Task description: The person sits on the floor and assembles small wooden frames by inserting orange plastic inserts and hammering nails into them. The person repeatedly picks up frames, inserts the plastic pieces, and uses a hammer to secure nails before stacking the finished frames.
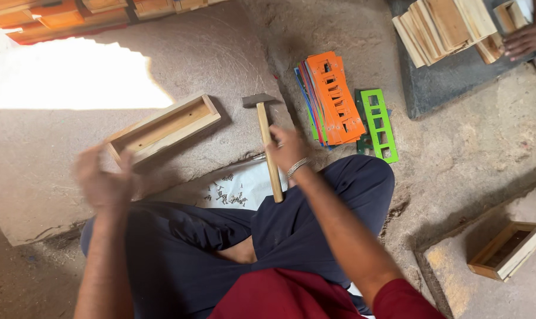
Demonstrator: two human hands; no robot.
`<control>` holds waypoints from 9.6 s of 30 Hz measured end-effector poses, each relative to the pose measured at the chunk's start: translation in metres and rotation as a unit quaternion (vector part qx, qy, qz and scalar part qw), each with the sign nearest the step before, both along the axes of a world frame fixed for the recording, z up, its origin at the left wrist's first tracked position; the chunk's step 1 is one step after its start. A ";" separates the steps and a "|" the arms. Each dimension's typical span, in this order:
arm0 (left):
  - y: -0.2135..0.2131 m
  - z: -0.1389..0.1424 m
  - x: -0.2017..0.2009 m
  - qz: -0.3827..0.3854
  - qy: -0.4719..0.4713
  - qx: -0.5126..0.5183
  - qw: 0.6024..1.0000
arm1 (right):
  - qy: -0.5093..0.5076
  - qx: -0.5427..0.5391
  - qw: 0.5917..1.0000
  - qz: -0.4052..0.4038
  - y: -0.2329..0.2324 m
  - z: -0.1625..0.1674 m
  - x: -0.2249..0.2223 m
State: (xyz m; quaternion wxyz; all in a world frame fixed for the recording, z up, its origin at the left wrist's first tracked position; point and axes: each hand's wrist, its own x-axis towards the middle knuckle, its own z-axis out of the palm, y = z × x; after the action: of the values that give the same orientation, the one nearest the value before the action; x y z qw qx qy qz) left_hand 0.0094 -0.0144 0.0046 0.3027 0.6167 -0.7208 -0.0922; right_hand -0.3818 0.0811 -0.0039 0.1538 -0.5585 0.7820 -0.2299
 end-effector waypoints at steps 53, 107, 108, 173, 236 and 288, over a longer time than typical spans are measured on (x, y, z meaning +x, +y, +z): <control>-0.040 -0.072 0.048 0.119 0.268 0.173 0.940 | -0.019 0.166 0.968 0.188 -0.136 -0.022 0.182; -0.068 -0.021 0.038 0.057 0.127 0.233 0.962 | -0.179 0.134 0.968 0.114 -0.143 -0.015 0.097; -0.062 -0.021 0.034 0.075 0.077 0.138 0.985 | -0.183 0.109 0.972 0.102 -0.127 -0.013 0.090; -0.160 -0.064 -0.171 -0.117 0.174 0.070 0.975 | -0.645 0.078 0.745 -0.154 -0.017 0.001 0.050; -0.160 -0.049 -0.140 -0.093 0.233 0.208 0.945 | -0.088 0.065 0.993 0.054 -0.059 0.027 0.089; -0.156 -0.063 -0.117 -0.070 0.294 0.161 0.940 | 0.046 -0.348 0.928 0.125 -0.082 0.083 0.136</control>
State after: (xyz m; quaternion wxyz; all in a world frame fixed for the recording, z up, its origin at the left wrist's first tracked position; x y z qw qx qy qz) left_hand -0.1079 -0.1702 -0.0582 0.3905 0.5508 -0.6168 -0.4046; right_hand -0.2456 -0.0014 0.0790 -0.0586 -0.6799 0.5830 -0.4409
